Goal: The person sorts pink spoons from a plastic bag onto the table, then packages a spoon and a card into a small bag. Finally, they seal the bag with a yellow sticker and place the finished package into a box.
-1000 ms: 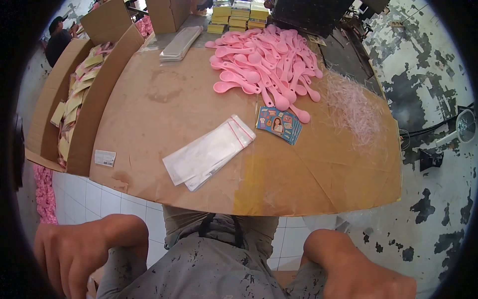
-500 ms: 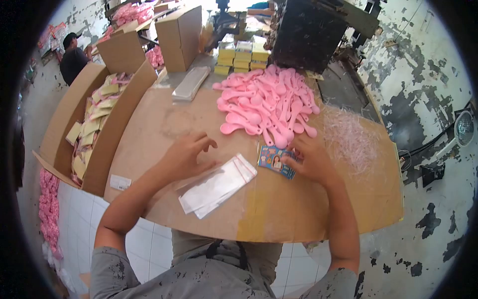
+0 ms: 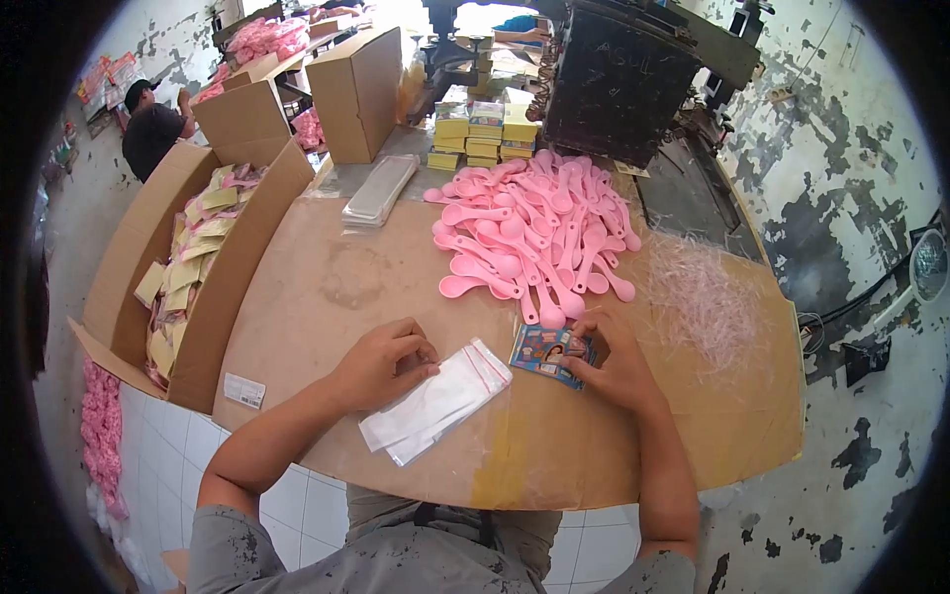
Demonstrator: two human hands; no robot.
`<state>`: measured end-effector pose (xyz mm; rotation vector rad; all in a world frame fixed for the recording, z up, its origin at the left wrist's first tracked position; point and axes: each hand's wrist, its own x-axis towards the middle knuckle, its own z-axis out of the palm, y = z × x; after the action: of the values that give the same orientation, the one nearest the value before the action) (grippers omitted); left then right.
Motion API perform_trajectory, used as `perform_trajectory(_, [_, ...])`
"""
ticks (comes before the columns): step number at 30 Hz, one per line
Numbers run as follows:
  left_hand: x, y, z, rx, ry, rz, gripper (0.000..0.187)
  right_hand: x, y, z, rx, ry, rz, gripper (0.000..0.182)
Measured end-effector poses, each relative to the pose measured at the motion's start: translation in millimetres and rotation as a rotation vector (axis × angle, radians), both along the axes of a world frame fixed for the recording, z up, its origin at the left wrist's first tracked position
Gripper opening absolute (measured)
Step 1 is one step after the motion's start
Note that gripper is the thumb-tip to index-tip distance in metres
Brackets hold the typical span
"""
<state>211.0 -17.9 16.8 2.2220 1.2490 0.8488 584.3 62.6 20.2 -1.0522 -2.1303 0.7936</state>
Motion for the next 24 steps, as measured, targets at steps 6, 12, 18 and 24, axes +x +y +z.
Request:
perform_trajectory(6, [6,-4,3,-0.127,-0.111,0.089,0.021,-1,-6,6,-0.191,0.274,-0.014,0.042])
perform_trajectory(12, [16,-10,1,-0.127,-0.138,0.132,0.029,-8,-9,4,-0.339,0.365,-0.018,0.043])
perform_trajectory(18, [14,-10,3,-0.234,-0.242,0.223,0.016,-42,-30,38,-0.269,0.252,0.221,0.033])
perform_trajectory(24, [9,-8,6,-0.367,-0.406,0.223,0.015,-82,-33,38,-0.202,-0.091,0.304,0.033])
